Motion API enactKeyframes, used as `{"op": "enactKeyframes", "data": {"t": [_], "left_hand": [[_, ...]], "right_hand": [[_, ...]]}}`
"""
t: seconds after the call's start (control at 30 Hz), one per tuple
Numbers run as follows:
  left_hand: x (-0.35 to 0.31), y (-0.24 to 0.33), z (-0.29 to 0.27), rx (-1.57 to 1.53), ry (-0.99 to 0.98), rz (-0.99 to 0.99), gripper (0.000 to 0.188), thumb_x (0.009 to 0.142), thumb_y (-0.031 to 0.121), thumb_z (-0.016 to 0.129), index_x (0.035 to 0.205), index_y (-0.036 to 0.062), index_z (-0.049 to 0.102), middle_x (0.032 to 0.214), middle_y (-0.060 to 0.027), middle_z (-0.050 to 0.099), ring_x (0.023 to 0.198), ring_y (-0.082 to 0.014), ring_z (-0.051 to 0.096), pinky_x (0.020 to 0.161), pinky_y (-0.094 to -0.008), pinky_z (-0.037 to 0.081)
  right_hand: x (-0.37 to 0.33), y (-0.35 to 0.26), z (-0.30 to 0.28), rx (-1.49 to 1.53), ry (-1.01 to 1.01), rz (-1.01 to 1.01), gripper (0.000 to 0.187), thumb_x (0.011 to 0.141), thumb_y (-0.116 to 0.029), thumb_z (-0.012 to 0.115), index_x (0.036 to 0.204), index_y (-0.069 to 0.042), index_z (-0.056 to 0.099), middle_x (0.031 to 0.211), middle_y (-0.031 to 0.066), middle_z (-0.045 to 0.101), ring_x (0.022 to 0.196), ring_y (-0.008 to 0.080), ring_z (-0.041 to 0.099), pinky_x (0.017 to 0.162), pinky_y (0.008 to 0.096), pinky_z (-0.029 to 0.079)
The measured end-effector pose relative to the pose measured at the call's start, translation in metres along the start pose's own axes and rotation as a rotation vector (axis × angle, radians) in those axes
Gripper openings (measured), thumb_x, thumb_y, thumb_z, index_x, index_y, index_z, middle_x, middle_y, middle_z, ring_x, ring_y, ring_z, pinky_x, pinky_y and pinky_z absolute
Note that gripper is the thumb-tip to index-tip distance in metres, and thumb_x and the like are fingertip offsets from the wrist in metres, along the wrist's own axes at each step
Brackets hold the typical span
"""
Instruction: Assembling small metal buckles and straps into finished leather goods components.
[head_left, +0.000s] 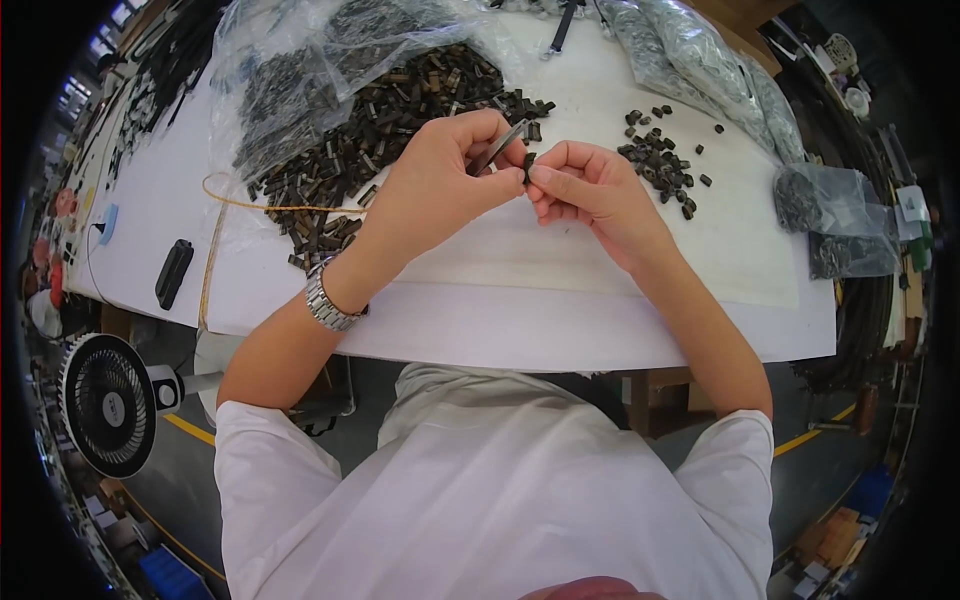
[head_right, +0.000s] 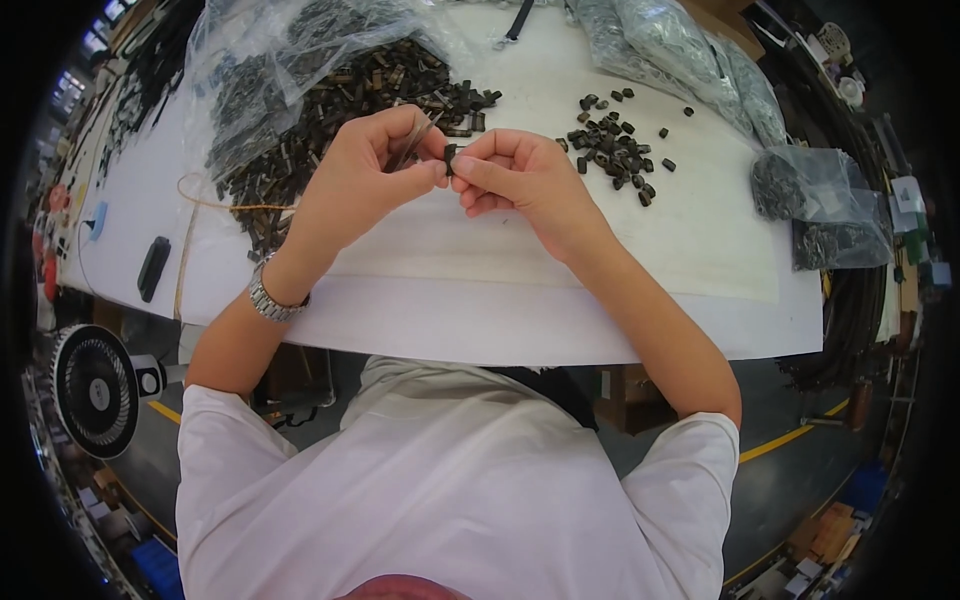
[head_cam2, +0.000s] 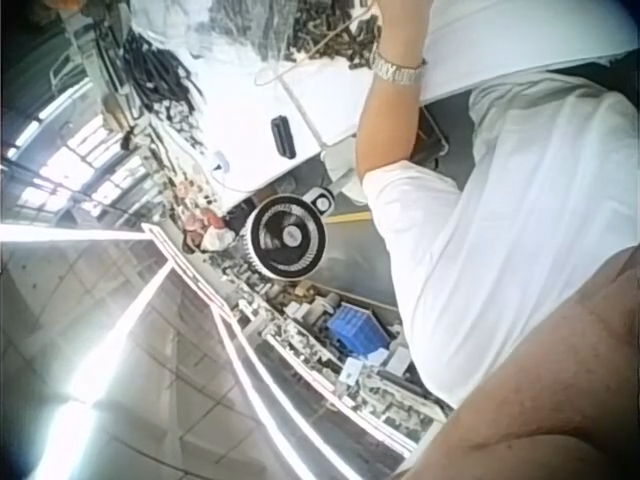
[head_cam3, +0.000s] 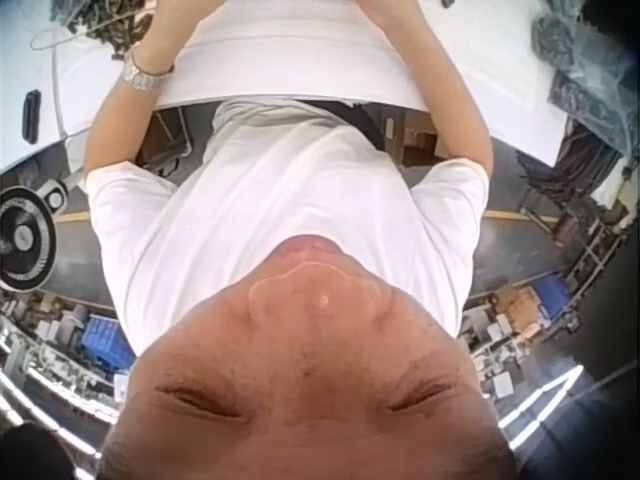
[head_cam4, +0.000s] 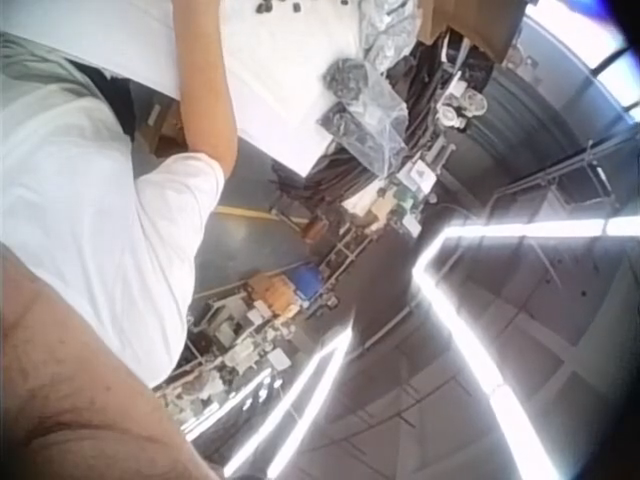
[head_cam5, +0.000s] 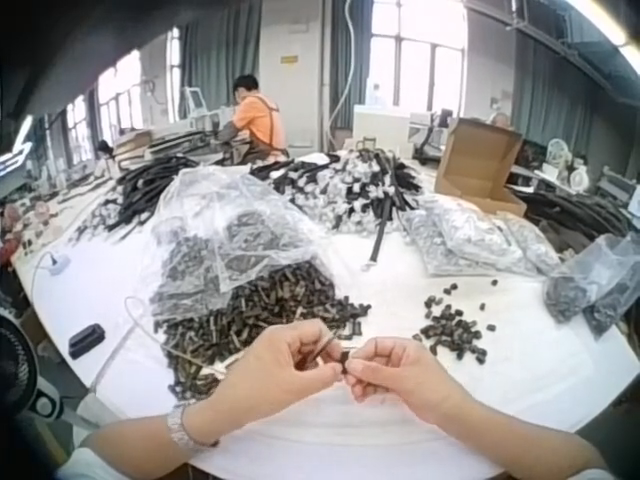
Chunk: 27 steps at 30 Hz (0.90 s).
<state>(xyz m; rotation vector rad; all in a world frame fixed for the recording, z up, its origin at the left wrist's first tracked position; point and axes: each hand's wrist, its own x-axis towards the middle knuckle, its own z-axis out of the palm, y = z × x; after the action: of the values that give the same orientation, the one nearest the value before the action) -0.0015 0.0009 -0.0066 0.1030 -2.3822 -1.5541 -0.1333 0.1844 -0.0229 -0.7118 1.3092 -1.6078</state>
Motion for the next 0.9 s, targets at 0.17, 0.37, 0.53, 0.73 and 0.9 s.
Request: {"op": "enactKeyframes", "data": {"t": [0.17, 0.37, 0.53, 0.73, 0.9], "left_hand": [[-0.001, 0.003, 0.013, 0.107, 0.138, 0.013, 0.014, 0.084, 0.010, 0.071, 0.086, -0.0013, 0.063, 0.070, -0.0033, 0.060, 0.062, -0.0098, 0.049, 0.058, -0.0282, 0.042], [-0.003, 0.007, 0.017, 0.038, 0.133, 0.018, 0.009, 0.090, 0.008, 0.069, 0.090, 0.0014, 0.063, 0.072, 0.0047, 0.058, 0.065, -0.0017, 0.044, 0.059, -0.0223, 0.036], [-0.005, 0.004, 0.016, 0.090, 0.107, 0.024, 0.009, 0.091, 0.008, 0.068, 0.090, 0.0008, 0.063, 0.072, 0.0036, 0.060, 0.064, -0.0022, 0.045, 0.058, -0.0228, 0.036], [-0.003, 0.005, 0.021, 0.167, 0.194, 0.091, 0.009, 0.088, 0.006, 0.067, 0.087, -0.0006, 0.061, 0.069, 0.0000, 0.059, 0.062, -0.0050, 0.045, 0.056, -0.0250, 0.037], [-0.003, 0.000, 0.024, 0.210, 0.224, 0.130, 0.009, 0.086, 0.004, 0.067, 0.085, -0.0005, 0.059, 0.067, -0.0029, 0.058, 0.060, -0.0064, 0.046, 0.055, -0.0268, 0.038]], "right_hand": [[-0.003, -0.001, 0.020, -0.402, 0.260, -0.264, 0.014, 0.100, -0.011, 0.071, 0.102, 0.002, 0.068, 0.087, 0.0050, 0.074, 0.076, 0.0105, 0.070, 0.071, 0.0247, 0.056], [-0.006, -0.001, 0.027, -0.680, 0.341, -0.441, 0.011, 0.099, -0.009, 0.070, 0.097, 0.003, 0.070, 0.078, 0.0081, 0.074, 0.070, 0.0109, 0.071, 0.064, 0.0249, 0.055], [-0.007, 0.000, 0.025, -0.627, 0.306, -0.367, 0.012, 0.099, -0.009, 0.069, 0.098, 0.003, 0.070, 0.079, 0.0089, 0.074, 0.071, 0.0122, 0.073, 0.064, 0.0253, 0.055], [-0.006, -0.005, 0.032, -0.563, 0.351, -0.339, 0.013, 0.099, -0.010, 0.070, 0.098, 0.003, 0.071, 0.079, 0.0093, 0.075, 0.070, 0.0115, 0.073, 0.063, 0.0247, 0.055], [-0.006, -0.005, 0.032, -0.646, 0.360, -0.278, 0.017, 0.099, -0.014, 0.072, 0.094, 0.003, 0.071, 0.079, 0.0076, 0.075, 0.070, 0.0112, 0.073, 0.061, 0.0243, 0.054]]}}
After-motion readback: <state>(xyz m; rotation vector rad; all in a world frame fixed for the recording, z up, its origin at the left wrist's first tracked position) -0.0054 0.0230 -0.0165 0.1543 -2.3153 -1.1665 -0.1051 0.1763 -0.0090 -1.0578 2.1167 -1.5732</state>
